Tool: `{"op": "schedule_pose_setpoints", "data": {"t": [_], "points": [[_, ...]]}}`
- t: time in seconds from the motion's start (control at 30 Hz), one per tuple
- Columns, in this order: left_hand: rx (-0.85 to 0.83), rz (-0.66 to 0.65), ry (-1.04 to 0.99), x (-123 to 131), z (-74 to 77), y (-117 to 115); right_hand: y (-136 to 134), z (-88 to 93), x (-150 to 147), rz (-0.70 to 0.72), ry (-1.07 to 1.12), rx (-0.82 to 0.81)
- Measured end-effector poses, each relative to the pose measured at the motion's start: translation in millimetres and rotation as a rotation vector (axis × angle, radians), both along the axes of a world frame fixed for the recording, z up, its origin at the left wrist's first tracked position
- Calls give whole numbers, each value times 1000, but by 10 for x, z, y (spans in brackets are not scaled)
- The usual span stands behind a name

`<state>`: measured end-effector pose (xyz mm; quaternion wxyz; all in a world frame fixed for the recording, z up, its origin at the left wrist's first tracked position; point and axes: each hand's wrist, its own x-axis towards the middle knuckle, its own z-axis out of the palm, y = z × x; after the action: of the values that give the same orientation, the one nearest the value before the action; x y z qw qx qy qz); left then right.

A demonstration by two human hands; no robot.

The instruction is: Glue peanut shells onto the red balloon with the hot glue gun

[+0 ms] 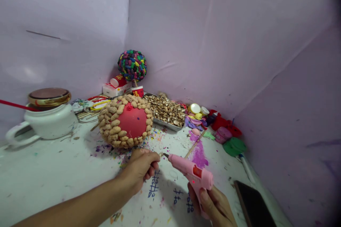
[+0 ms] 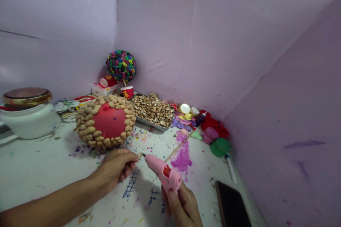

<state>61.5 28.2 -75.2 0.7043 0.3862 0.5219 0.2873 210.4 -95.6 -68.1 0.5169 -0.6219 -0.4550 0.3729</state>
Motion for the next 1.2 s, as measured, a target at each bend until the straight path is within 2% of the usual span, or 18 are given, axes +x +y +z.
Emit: {"op": "schedule_pose_setpoints", "data": {"t": [0.43,0.7,1.1,1.2], "points": [[7,17,-2,0,7,-12,-13,32,-2,31,-45,-20],[16,1,-2,-1,7,-7,-30,35,-10,-31,-32,-35],[12,9,-2,7,20,-11,-4,86,-17,107,-78,-2],[6,16,-1,11,24,-9,-11,97,-24,95,-95,-4]]}}
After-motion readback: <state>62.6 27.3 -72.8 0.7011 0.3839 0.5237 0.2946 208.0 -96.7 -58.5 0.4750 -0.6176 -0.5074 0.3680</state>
